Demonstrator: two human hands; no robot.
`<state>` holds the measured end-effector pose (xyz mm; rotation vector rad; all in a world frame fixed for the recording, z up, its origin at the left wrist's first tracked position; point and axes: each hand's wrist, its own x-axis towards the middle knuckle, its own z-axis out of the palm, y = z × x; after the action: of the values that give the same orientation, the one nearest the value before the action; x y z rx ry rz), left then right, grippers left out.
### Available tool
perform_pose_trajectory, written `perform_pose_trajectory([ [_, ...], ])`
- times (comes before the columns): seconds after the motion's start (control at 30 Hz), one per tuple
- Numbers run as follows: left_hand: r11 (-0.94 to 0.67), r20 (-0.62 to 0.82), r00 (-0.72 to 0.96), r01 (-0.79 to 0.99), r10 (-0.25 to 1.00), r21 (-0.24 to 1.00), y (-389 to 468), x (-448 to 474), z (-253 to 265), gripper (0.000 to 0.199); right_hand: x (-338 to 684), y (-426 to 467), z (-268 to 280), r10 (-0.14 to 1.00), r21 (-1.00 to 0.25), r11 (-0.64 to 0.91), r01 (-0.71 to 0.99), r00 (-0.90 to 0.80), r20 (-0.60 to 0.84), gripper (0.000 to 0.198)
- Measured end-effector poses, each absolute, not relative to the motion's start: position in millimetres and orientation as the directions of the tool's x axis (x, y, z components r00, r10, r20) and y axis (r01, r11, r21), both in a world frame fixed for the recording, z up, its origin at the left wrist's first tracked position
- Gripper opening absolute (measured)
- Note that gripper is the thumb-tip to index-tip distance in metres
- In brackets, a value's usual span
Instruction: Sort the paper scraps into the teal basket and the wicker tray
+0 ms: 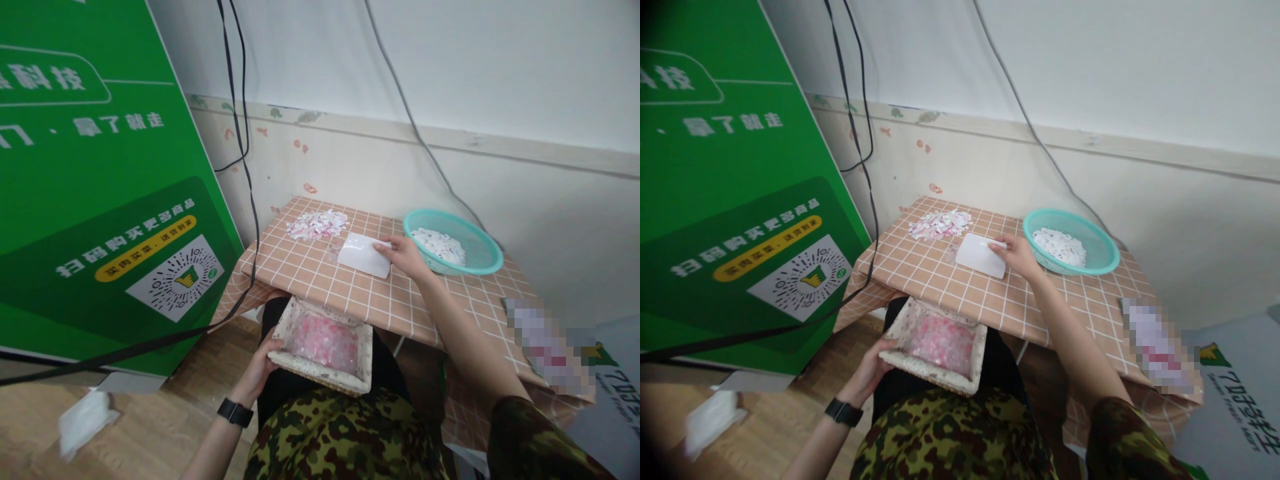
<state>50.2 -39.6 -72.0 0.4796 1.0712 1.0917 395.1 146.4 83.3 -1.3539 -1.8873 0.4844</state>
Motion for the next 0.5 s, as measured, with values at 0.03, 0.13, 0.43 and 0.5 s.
perform_pose_trajectory([
  [0.03, 0.429, -0.459, 0.056, -0.472, 0.887, 0.770, -39.3, 50.4, -72.3, 0.036, 393.8, 146.5, 82.2, 0.925, -0.685, 0.361, 0.633, -0.147, 0.351, 0.046],
  [0.13, 0.433, -0.464, 0.051, -0.460, 0.884, 0.775, -38.3, 50.4, -74.2, 0.035, 387.4, 147.0, 80.1, 0.919, -0.678, 0.362, 0.640, -0.124, 0.374, 0.046],
  [0.43, 0.432, -0.458, 0.063, -0.468, 0.886, 0.771, -39.5, 49.7, -71.4, 0.037, 384.7, 148.3, 83.7, 0.930, -0.714, 0.346, 0.609, -0.121, 0.347, 0.044],
  [0.5, 0.433, -0.462, 0.060, -0.470, 0.885, 0.769, -39.8, 49.9, -70.1, 0.036, 384.3, 147.7, 84.5, 0.929, -0.710, 0.354, 0.609, -0.136, 0.346, 0.043],
])
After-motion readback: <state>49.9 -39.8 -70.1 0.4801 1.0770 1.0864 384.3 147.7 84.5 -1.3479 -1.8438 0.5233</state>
